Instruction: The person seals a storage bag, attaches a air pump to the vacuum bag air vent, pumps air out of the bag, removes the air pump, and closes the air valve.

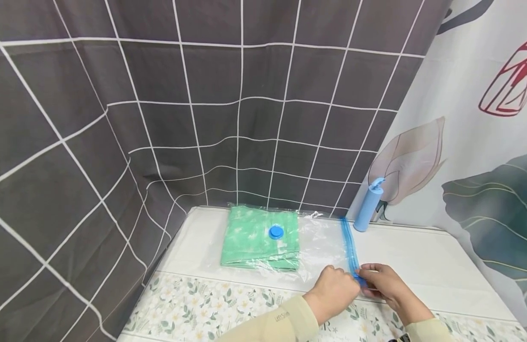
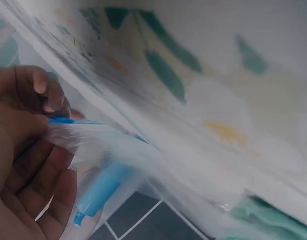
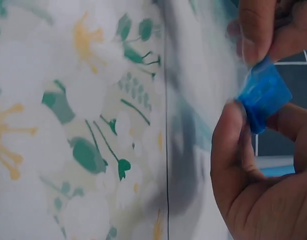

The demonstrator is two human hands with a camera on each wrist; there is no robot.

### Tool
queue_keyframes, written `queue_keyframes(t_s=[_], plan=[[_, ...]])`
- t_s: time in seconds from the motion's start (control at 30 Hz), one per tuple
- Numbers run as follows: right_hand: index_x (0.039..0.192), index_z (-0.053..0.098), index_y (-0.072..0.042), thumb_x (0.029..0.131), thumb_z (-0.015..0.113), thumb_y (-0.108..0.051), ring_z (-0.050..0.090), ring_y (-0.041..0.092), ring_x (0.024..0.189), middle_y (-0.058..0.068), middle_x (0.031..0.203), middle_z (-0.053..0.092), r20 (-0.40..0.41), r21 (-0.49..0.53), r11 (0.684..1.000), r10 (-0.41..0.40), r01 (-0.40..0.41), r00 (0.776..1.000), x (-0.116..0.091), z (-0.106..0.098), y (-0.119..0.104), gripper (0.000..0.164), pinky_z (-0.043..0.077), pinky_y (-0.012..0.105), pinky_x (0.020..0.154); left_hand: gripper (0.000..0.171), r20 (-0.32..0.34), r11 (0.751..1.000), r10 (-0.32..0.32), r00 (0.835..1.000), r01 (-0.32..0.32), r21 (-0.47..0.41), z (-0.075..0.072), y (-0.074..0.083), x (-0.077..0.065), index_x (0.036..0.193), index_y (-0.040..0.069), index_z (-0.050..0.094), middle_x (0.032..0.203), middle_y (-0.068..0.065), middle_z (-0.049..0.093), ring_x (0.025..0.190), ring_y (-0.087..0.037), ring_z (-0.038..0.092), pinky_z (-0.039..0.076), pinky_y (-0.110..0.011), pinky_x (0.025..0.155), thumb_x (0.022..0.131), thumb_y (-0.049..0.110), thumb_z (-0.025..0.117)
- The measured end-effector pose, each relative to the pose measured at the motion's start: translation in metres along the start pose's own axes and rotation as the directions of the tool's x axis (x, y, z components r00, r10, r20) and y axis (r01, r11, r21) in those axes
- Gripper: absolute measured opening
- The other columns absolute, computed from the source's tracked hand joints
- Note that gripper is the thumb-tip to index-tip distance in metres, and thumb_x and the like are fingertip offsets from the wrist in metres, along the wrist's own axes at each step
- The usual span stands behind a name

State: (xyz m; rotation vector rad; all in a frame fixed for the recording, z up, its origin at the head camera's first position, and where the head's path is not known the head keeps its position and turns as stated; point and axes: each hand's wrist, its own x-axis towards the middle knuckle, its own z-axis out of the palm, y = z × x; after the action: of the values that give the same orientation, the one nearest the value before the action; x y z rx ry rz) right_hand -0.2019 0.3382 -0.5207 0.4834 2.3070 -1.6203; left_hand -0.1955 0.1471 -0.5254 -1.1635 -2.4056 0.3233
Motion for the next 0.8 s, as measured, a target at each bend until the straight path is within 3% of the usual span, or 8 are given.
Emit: queue_keyframes(t_s=[0.13, 0.33, 0.57, 0.8], plan=[[0.126, 0.071, 0.015, 0.113, 0.064, -0.016, 0.076, 0.005, 0.069, 0.0, 0.079, 0.077, 0.101, 0.124, 0.991, 0.031, -0.044, 0.994, -0.002, -0.006, 0.003, 0.034, 0.07, 0.021, 0.069, 0.016, -0.038, 1.0, -0.008, 0.999, 0.008, 0.001, -0.002, -0.001, -0.001, 0.089, 0.045, 0.084, 0.078, 0.021, 0.079, 0.065, 0.001, 0.066, 0.049, -0.02, 0.055, 0.104, 0.04, 0.079], [0.094, 0.076, -0.001, 0.111, 0.065, -0.015, 0.077, 0.002, 0.063, -0.001, 0.069, 0.076, 0.187, 0.229, 0.966, 0.08, -0.122, 0.979, -0.004, -0.006, 0.01, 0.025, 0.069, 0.018, 0.069, 0.016, -0.051, 1.0, -0.023, 0.998, 0.023, 0.004, -0.002, 0.0, -0.004, 0.088, 0.046, 0.083, 0.078, 0.021, 0.078, 0.064, 0.001, 0.066, 0.046, -0.02, 0.053, 0.103, 0.041, 0.079], [0.086, 0.076, -0.006, 0.112, 0.063, -0.015, 0.078, 0.002, 0.062, -0.002, 0.068, 0.076, 0.209, 0.276, 0.952, 0.08, -0.137, 0.975, -0.004, -0.008, 0.013, 0.03, 0.068, 0.017, 0.068, 0.012, -0.057, 0.999, -0.038, 0.998, 0.038, 0.003, -0.001, 0.003, -0.005, 0.089, 0.046, 0.084, 0.077, 0.02, 0.077, 0.065, 0.001, 0.065, 0.046, -0.021, 0.053, 0.1, 0.041, 0.082], [0.083, 0.075, -0.007, 0.111, 0.064, -0.013, 0.076, 0.002, 0.06, -0.005, 0.065, 0.07, 0.18, 0.292, 0.95, 0.063, -0.114, 0.982, -0.004, -0.008, 0.01, 0.03, 0.067, 0.017, 0.066, 0.014, -0.049, 0.999, -0.025, 0.998, 0.027, 0.028, -0.002, 0.003, -0.005, 0.087, 0.045, 0.084, 0.075, 0.02, 0.076, 0.063, 0.001, 0.064, 0.045, -0.021, 0.052, 0.1, 0.042, 0.081]])
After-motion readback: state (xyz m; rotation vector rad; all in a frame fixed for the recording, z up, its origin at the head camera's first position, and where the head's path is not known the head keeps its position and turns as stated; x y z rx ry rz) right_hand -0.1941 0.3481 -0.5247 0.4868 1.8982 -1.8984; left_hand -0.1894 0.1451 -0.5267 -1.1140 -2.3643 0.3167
